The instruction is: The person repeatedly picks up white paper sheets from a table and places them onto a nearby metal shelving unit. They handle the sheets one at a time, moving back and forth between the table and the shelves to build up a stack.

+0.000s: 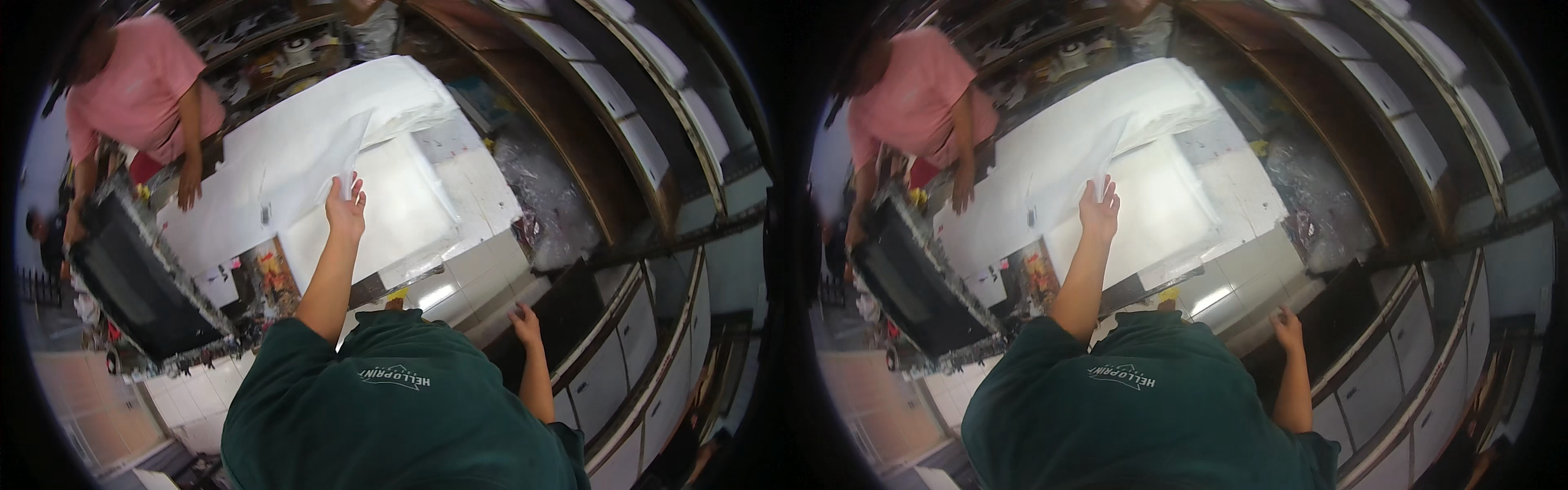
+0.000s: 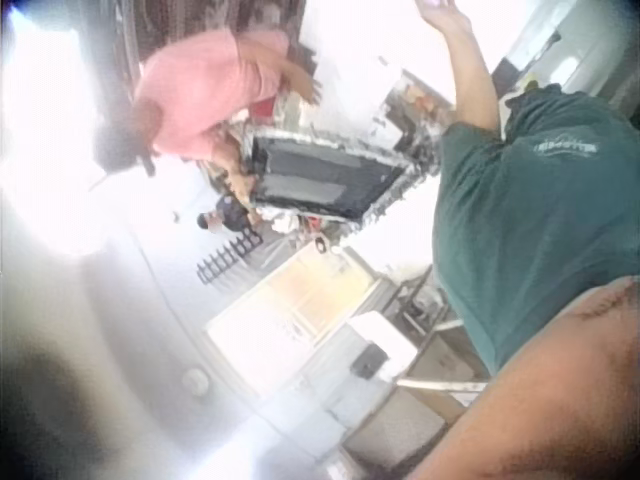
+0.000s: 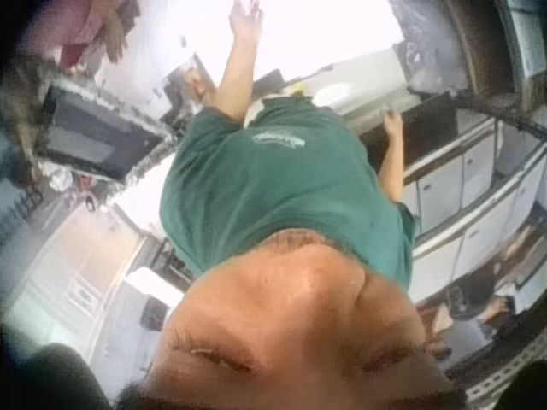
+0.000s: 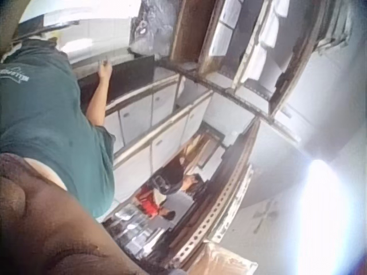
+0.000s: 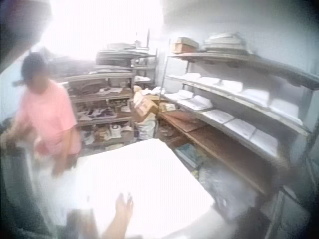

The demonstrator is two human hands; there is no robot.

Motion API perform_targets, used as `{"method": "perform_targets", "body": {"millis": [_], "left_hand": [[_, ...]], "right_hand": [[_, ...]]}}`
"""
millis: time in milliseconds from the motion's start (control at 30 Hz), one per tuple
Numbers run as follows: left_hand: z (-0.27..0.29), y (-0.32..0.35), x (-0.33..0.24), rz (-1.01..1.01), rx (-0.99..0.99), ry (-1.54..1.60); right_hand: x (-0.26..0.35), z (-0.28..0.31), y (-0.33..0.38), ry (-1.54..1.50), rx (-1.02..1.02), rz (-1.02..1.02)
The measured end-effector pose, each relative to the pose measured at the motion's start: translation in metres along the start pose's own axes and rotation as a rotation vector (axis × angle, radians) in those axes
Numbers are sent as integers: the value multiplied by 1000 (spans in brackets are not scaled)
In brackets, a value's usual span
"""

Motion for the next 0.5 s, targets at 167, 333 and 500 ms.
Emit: {"method": "perform_targets", "body": {"millis": [167,333,500], "left_hand": [[-71,79,75,90,298,-286],[-90,116,191,300,538,-509],[-145,148,239,619,787,-470]], "right_hand": [[151,-13,21,-376,222,264],[238,16,24,-424,22,748],[237,52,-16,-434,-172,645]]}}
Point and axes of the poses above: each hand's wrist, its own y-axis away from the middle knuckle, its own z-axis out of the back of the hand, x = y × z, the point moved 4 cm from there along -y, towards the middle knuckle, and after that the axes turned 2 degrees about -x, right-handed, at the moved point
